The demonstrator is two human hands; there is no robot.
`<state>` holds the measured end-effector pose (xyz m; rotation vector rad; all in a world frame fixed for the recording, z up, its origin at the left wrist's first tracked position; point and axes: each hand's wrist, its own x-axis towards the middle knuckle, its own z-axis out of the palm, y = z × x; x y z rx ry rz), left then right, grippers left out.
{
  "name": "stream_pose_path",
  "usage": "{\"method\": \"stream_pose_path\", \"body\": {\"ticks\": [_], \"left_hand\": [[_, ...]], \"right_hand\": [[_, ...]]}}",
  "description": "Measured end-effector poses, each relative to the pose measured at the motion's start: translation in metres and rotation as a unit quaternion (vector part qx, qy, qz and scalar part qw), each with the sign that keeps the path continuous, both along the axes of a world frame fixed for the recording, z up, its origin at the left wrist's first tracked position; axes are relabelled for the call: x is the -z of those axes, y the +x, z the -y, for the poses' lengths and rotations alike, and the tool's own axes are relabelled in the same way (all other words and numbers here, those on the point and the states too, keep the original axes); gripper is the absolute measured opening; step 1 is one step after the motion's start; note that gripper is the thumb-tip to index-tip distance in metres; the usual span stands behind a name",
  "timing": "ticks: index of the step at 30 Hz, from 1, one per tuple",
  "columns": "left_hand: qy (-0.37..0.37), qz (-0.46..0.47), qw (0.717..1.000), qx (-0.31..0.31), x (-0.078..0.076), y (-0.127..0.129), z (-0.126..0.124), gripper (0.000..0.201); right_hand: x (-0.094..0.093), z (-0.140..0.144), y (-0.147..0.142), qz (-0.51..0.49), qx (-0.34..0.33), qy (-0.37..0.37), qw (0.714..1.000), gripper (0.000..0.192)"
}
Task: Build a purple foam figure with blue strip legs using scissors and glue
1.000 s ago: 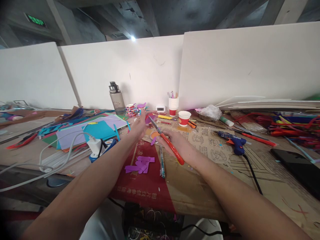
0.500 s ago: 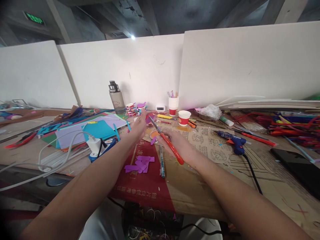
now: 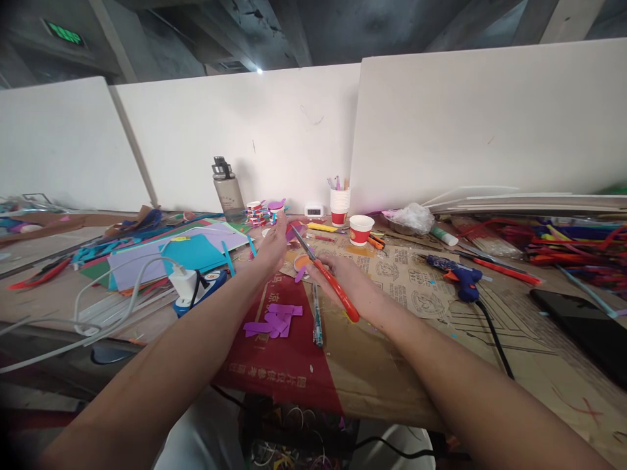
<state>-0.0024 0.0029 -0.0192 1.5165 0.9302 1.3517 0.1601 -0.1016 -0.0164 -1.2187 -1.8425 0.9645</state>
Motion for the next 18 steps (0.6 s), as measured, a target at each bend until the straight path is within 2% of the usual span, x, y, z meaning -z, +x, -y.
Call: {"method": "stream_pose_path", "body": {"ticks": [9,13,18], "left_hand": [[0.001,0.0,1.0,0.007,-0.0018,0.0002,0.002,0.067],[-0.006,-0.001,1.0,-0.001,-0.0031,0.0007,0.0026,0.066],[-0.007,0.003,1.0,-0.002,-0.0002,-0.0005,-0.001,0.065]], "right_hand": [[-0.0089,0.005,-0.0065,-0.025,0.05,-0.09,0.994,0.027],[-0.0071,0.0021,-0.0072,-0.021,0.069,-0.07,0.995,0.021],[-0.0088,0.0009,-0.0035,-0.008,0.054,-0.068,0.996,0.022]]}}
